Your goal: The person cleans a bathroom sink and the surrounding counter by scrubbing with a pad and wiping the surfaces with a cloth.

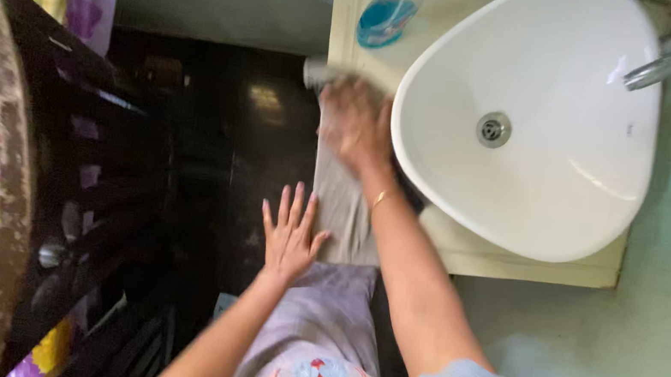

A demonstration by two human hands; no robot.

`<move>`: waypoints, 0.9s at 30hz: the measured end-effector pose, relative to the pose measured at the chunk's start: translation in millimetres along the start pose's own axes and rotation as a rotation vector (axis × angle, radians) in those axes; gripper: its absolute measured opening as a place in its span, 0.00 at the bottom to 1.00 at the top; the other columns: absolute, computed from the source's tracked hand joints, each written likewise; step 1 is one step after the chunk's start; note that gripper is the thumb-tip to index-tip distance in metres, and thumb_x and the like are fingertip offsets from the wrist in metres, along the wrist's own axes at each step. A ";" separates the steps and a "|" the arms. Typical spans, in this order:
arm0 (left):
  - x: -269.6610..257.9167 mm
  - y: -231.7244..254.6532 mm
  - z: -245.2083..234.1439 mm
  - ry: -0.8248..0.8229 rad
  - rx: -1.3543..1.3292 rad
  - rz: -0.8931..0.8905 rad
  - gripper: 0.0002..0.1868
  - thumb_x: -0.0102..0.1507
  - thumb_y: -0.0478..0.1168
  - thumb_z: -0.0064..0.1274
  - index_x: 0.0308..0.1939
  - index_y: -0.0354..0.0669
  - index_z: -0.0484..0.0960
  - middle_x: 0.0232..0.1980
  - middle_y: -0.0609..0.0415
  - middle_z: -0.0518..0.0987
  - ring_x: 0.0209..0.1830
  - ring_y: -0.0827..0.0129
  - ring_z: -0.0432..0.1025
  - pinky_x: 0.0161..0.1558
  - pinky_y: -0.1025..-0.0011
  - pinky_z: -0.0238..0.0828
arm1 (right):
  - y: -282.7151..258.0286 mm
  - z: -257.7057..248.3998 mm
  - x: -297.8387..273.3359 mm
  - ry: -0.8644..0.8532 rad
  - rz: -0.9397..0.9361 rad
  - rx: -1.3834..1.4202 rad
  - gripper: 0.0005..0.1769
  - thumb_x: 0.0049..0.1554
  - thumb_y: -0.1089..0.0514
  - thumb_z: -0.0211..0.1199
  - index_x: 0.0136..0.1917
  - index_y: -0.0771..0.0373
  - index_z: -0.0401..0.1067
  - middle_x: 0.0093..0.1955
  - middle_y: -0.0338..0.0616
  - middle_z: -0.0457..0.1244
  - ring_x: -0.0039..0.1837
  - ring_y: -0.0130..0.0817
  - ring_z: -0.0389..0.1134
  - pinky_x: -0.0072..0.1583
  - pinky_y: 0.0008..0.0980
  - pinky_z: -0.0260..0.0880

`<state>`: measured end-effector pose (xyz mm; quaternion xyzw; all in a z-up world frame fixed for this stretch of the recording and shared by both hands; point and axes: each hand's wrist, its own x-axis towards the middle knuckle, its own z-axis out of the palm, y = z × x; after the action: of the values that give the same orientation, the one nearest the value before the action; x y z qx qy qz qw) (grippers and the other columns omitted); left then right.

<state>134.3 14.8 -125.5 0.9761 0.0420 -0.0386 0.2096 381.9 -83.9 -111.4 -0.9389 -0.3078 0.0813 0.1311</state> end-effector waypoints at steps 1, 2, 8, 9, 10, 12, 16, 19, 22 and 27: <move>17.4 -6.8 -0.2 -0.008 0.034 0.061 0.44 0.64 0.67 0.42 0.79 0.56 0.51 0.83 0.50 0.44 0.82 0.54 0.38 0.73 0.33 0.27 | 17.2 2.0 12.4 0.281 -0.060 0.072 0.42 0.63 0.42 0.56 0.85 0.45 0.46 0.88 0.45 0.38 0.87 0.58 0.35 0.83 0.57 0.35; 31.9 -11.7 -3.3 -0.020 0.069 0.134 0.43 0.65 0.69 0.38 0.79 0.57 0.51 0.83 0.51 0.44 0.82 0.56 0.38 0.73 0.33 0.25 | 31.5 3.4 22.9 0.315 0.074 0.041 0.39 0.66 0.43 0.56 0.85 0.48 0.47 0.87 0.47 0.39 0.86 0.59 0.36 0.83 0.56 0.35; 40.7 6.1 -20.9 -0.240 0.198 0.253 0.43 0.65 0.71 0.33 0.80 0.59 0.50 0.84 0.53 0.43 0.84 0.62 0.37 0.74 0.33 0.19 | 28.2 1.9 -44.9 0.386 0.210 0.041 0.36 0.67 0.49 0.54 0.82 0.67 0.52 0.83 0.62 0.47 0.83 0.62 0.46 0.80 0.55 0.43; 37.0 10.4 -19.6 -0.241 0.204 0.266 0.43 0.65 0.71 0.33 0.80 0.59 0.50 0.84 0.54 0.44 0.84 0.63 0.37 0.74 0.34 0.19 | 25.9 -0.9 -65.6 0.379 0.177 0.065 0.33 0.67 0.48 0.54 0.78 0.67 0.57 0.78 0.64 0.53 0.79 0.62 0.52 0.77 0.55 0.49; 26.1 17.5 -17.4 -0.251 0.208 0.273 0.43 0.66 0.71 0.34 0.81 0.59 0.50 0.85 0.54 0.44 0.85 0.64 0.37 0.75 0.35 0.19 | 26.0 -4.0 -91.2 0.362 0.145 0.092 0.30 0.67 0.48 0.54 0.75 0.67 0.63 0.74 0.65 0.58 0.75 0.63 0.59 0.75 0.55 0.55; 12.9 33.1 -10.0 -0.259 0.175 0.305 0.43 0.66 0.70 0.35 0.81 0.59 0.49 0.85 0.53 0.45 0.85 0.63 0.38 0.75 0.37 0.20 | 35.8 -11.6 -137.5 0.248 0.189 0.066 0.24 0.65 0.47 0.55 0.65 0.66 0.72 0.63 0.63 0.66 0.63 0.63 0.67 0.67 0.55 0.64; 10.7 76.3 4.9 -0.320 0.186 0.407 0.44 0.66 0.70 0.34 0.81 0.59 0.47 0.83 0.53 0.47 0.83 0.60 0.40 0.75 0.38 0.22 | 96.5 -23.4 -213.0 0.208 0.108 0.109 0.22 0.63 0.47 0.57 0.62 0.64 0.75 0.60 0.59 0.68 0.60 0.60 0.68 0.65 0.54 0.65; 12.2 123.0 20.8 -0.376 0.206 0.473 0.45 0.65 0.71 0.32 0.81 0.60 0.45 0.83 0.54 0.48 0.83 0.60 0.41 0.76 0.38 0.24 | 152.8 -28.4 -272.8 0.141 0.187 0.104 0.22 0.63 0.48 0.57 0.62 0.64 0.75 0.61 0.59 0.67 0.60 0.59 0.68 0.65 0.54 0.65; 25.7 178.5 50.1 -0.373 0.139 0.559 0.45 0.63 0.72 0.31 0.79 0.60 0.51 0.81 0.54 0.51 0.80 0.59 0.44 0.75 0.38 0.28 | 202.0 -34.2 -318.1 0.135 0.369 0.114 0.22 0.64 0.48 0.57 0.63 0.65 0.74 0.61 0.59 0.67 0.60 0.59 0.67 0.65 0.53 0.65; 54.1 263.8 92.4 -0.502 -0.016 0.535 0.37 0.66 0.70 0.39 0.68 0.52 0.73 0.72 0.49 0.67 0.75 0.52 0.58 0.73 0.46 0.47 | 297.9 -64.9 -311.0 0.307 0.554 0.059 0.22 0.64 0.49 0.57 0.64 0.66 0.73 0.62 0.59 0.66 0.60 0.58 0.67 0.64 0.52 0.64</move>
<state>208.5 -259.4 -107.4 0.9110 -0.2671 -0.2206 0.2237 314.9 -514.2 -115.5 -0.9841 -0.0143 -0.0200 0.1761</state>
